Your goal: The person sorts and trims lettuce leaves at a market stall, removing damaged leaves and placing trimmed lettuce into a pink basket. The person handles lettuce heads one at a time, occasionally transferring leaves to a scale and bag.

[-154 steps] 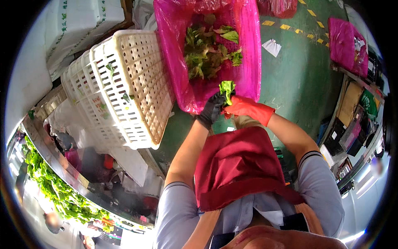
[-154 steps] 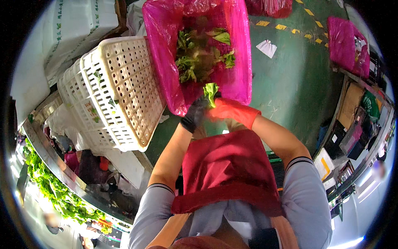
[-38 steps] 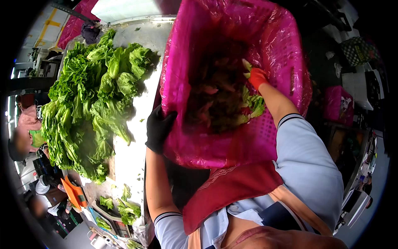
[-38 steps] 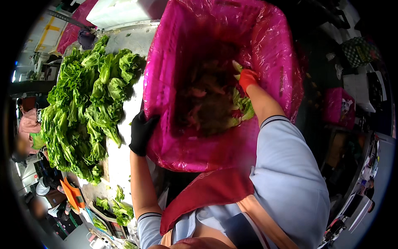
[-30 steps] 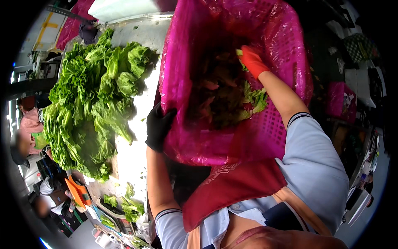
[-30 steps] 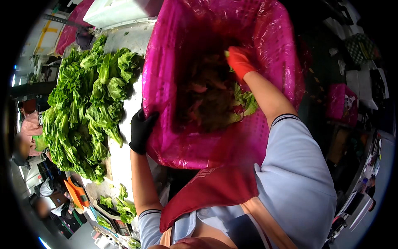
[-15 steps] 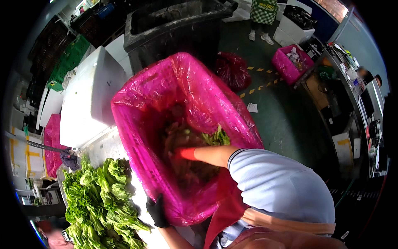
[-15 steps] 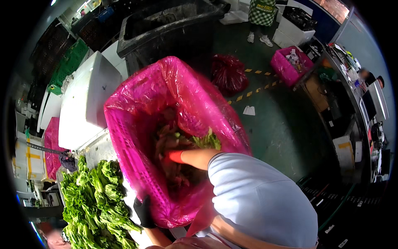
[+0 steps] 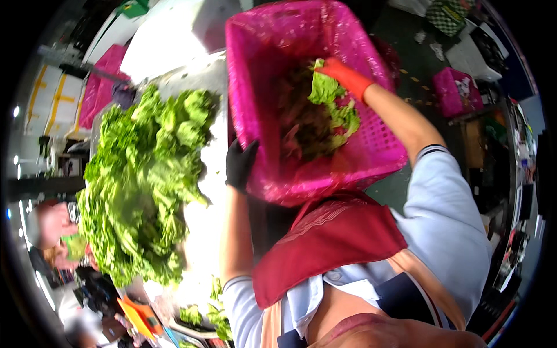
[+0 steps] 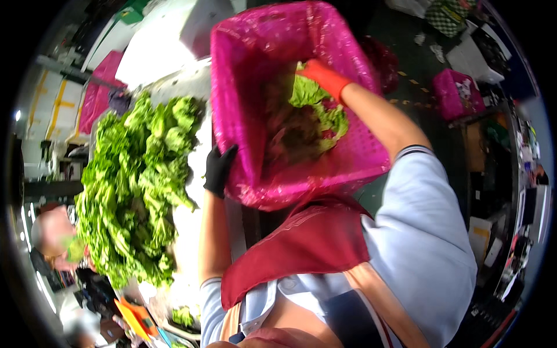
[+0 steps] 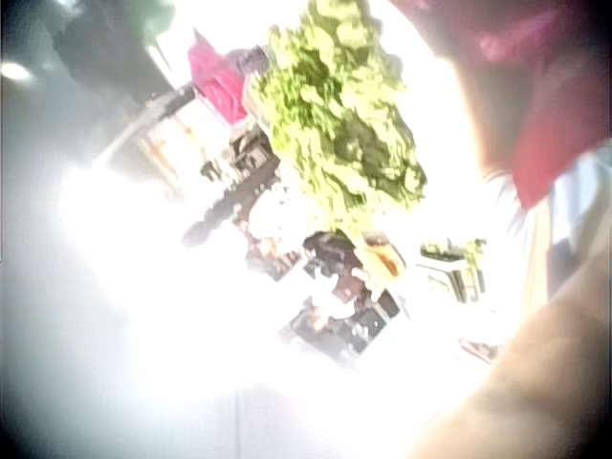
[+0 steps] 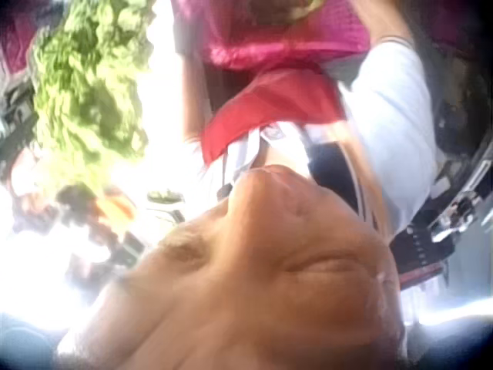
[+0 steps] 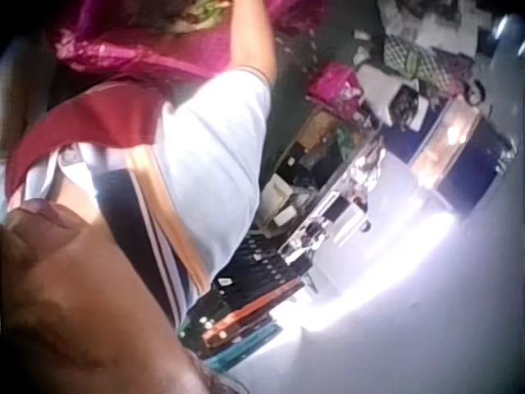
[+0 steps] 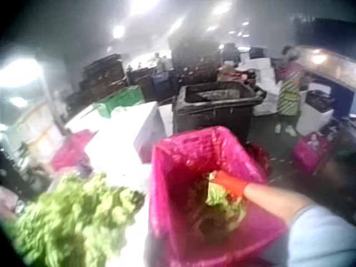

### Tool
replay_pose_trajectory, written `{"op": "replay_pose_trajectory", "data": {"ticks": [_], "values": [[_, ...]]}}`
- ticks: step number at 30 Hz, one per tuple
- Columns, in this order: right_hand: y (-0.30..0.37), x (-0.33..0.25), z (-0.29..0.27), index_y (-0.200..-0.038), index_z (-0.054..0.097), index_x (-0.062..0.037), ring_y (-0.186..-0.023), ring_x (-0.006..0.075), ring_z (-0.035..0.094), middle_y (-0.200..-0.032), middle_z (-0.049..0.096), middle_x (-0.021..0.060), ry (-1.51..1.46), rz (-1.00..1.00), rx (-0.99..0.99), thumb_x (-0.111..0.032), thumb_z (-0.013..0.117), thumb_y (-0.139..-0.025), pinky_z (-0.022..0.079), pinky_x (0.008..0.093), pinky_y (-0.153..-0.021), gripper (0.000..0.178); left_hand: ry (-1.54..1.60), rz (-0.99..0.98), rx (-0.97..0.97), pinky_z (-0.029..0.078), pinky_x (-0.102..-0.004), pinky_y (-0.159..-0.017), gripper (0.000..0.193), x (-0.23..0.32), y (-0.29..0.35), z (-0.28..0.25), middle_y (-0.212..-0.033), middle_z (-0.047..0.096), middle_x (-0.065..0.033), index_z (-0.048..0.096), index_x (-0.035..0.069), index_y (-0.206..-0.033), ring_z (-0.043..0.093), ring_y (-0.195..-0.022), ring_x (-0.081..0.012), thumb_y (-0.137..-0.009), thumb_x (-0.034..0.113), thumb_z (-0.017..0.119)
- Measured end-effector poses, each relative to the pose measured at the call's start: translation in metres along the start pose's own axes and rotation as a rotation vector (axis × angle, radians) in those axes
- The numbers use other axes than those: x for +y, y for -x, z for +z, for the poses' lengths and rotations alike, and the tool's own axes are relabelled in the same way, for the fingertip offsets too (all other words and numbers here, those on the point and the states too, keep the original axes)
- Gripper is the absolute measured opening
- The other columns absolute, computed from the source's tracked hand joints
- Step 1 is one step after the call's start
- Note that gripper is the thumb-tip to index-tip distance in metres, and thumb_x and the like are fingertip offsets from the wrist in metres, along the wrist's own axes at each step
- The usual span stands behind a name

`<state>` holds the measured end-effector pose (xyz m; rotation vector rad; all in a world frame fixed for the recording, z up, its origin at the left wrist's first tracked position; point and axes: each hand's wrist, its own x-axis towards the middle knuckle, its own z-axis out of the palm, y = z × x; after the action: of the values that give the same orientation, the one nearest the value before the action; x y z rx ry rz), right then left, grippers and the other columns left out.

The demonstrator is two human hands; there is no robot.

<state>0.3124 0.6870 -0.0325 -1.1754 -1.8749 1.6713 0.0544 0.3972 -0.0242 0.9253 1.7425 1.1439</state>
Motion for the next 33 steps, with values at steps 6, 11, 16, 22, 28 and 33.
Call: {"op": "replay_pose_trajectory", "data": {"ticks": [6,11,16,22,28,33], "values": [[-0.004,-0.148,0.119,-0.109,0.059,-0.0002,-0.084,0.016,0.061,-0.097,0.064,0.0065,-0.715,-0.283,-0.466,-0.036,0.059,-0.09,0.05,0.0328,-0.067,0.04,0.092,0.068,-0.042,0.046,-0.0277,-0.064,0.03,0.003,0.027,-0.01,-0.085,0.065,-0.0048,0.058,0.0,-0.109,0.057,-0.069,-0.0128,-0.084,0.016,0.065],[-0.017,-0.089,0.121,-0.111,0.06,-0.0076,-0.077,0.0193,0.059,-0.099,0.065,0.0073,0.075,-0.21,-0.323,-0.043,0.054,-0.091,0.05,0.0354,-0.061,0.041,-0.027,0.167,-0.044,0.046,-0.0309,-0.083,0.04,0.013,0.063,-0.017,-0.104,0.064,-0.0132,0.053,-0.001,-0.119,0.06,-0.094,-0.0198,-0.085,0.018,0.064],[-0.003,0.118,0.118,-0.093,0.065,-0.0054,-0.069,0.0205,0.055,-0.085,0.065,0.0063,0.787,-0.347,-0.644,-0.025,0.058,-0.085,0.046,0.0369,-0.064,0.022,-0.069,0.174,0.109,0.041,-0.0326,-0.096,0.051,-0.007,0.102,-0.015,-0.123,0.056,-0.0172,0.047,-0.002,-0.129,0.054,-0.113,-0.023,-0.086,0.021,0.063],[-0.038,0.162,0.175,-0.111,0.051,-0.0094,-0.085,0.0244,0.052,-0.103,0.057,0.0071,0.978,-0.093,-0.333,-0.028,0.059,-0.084,0.045,0.0421,-0.071,0.034,-0.161,-0.075,0.254,0.039,-0.0348,-0.1,0.052,-0.01,0.17,-0.031,-0.129,0.053,-0.0168,0.046,-0.002,-0.13,0.051,-0.119,-0.0259,-0.087,0.022,0.062],[-0.14,0.204,0.128,-0.129,0.038,-0.0134,-0.101,0.0283,0.049,-0.122,0.049,0.008,0.728,0.037,-0.102,-0.031,0.061,-0.084,0.044,0.0473,-0.079,0.054,-0.477,-0.369,0.451,0.047,-0.0328,-0.09,0.044,0.001,0.257,-0.063,-0.109,0.063,-0.0131,0.052,0.001,-0.125,0.061,-0.101,-0.0206,-0.087,0.021,0.064],[-0.198,0.227,0.069,-0.14,0.033,-0.0169,-0.108,0.0342,0.05,-0.134,0.044,0.0075,0.077,0.273,-0.196,-0.038,0.064,-0.082,0.045,0.0505,-0.078,0.069,-0.426,-0.409,0.853,0.045,-0.0335,-0.091,0.04,-0.059,0.345,-0.057,-0.111,0.062,-0.0153,0.055,0.007,-0.122,0.059,-0.104,-0.0271,-0.085,0.023,0.058]]}}
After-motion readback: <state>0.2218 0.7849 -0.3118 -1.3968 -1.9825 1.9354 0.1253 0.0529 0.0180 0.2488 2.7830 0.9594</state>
